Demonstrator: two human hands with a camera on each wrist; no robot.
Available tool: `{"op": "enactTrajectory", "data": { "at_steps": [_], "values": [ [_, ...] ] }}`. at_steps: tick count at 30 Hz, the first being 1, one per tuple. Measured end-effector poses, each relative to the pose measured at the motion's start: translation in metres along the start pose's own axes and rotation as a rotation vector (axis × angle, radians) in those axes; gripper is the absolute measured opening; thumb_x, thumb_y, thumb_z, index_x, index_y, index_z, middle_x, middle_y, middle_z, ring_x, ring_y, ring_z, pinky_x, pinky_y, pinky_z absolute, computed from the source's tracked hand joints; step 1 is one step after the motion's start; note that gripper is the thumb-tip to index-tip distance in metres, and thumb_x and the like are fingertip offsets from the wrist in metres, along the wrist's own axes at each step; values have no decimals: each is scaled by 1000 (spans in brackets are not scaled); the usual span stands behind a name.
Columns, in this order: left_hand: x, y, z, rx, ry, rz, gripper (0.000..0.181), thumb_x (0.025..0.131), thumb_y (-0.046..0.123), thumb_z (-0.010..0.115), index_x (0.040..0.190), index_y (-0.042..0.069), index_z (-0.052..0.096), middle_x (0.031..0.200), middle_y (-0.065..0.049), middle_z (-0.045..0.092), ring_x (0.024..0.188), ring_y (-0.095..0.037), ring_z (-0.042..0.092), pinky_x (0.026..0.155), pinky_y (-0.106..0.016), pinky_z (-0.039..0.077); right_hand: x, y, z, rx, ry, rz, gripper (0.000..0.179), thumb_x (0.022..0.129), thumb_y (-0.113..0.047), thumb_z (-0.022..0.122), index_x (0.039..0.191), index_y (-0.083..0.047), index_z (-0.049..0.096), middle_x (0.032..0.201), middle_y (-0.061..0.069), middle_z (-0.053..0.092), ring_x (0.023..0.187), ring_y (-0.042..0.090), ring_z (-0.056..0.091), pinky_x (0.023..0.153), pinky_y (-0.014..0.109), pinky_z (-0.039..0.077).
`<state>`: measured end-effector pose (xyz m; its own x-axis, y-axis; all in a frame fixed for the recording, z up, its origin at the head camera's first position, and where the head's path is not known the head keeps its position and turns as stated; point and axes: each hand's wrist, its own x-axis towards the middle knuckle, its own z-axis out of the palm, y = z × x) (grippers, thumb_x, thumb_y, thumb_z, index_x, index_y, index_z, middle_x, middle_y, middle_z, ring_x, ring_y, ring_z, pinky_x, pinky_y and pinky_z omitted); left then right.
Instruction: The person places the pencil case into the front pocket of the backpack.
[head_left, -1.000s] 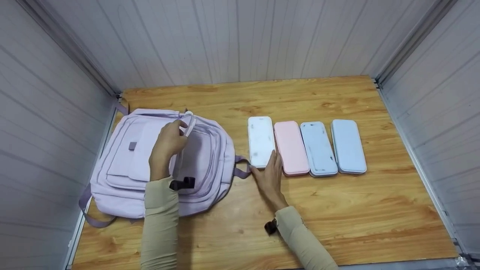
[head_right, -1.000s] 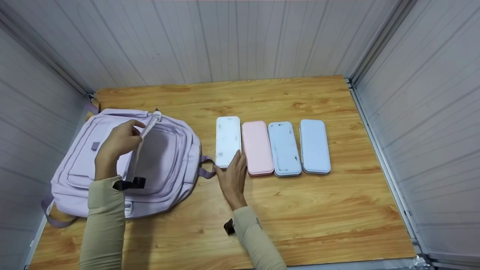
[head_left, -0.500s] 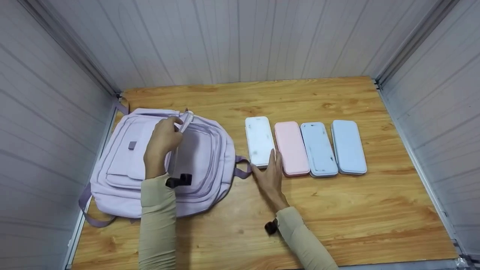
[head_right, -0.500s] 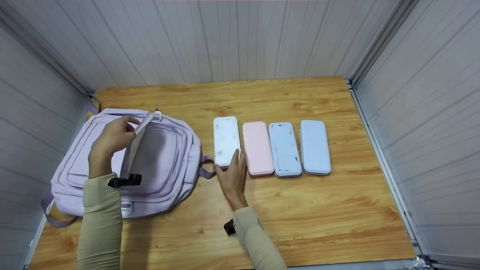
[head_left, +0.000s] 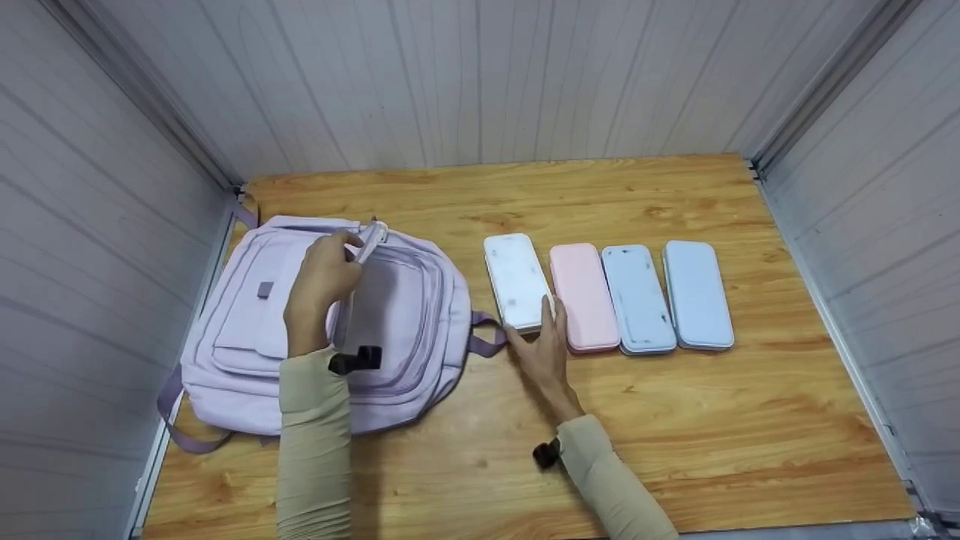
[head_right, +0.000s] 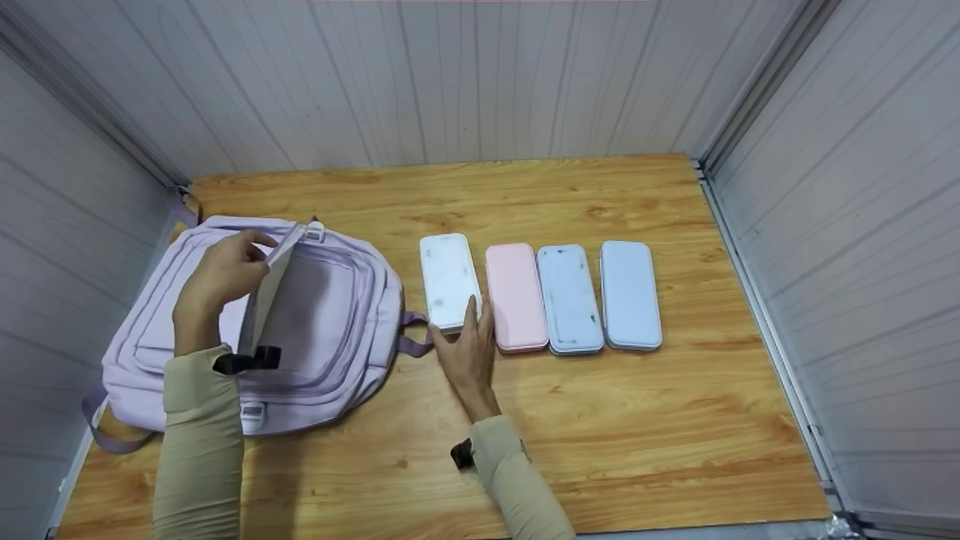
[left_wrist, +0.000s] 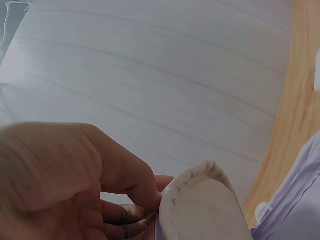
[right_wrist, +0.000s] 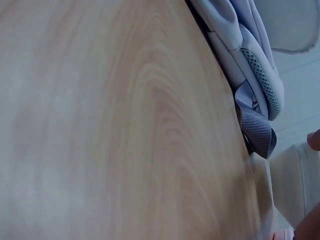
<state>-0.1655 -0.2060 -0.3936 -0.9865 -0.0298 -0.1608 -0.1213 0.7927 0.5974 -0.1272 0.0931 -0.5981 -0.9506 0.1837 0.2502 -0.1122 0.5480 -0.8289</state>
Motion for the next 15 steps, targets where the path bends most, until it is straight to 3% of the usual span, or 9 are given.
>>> {"op": "enactTrajectory", "data": {
  "at_steps": [10,15],
  "values": [
    [-1,2,-2,15,13,19,45,81,-1,43,123,-6,56,102,-25,63,95,-33,57,83,-46,46,7,-5,-10,43,0,-38,82,77,-29,78,139,8,40,144,29,33,135,41,34,109,49,32],
    [-1,2,-3,14,14,13,43,81,0,43,123,-5,56,103,-24,63,93,-32,57,80,-44,47,10,-10,-15,70,-5,-63,80,77,-28,78,139,8,41,144,28,34,134,39,35,110,49,31]
  ]
}}
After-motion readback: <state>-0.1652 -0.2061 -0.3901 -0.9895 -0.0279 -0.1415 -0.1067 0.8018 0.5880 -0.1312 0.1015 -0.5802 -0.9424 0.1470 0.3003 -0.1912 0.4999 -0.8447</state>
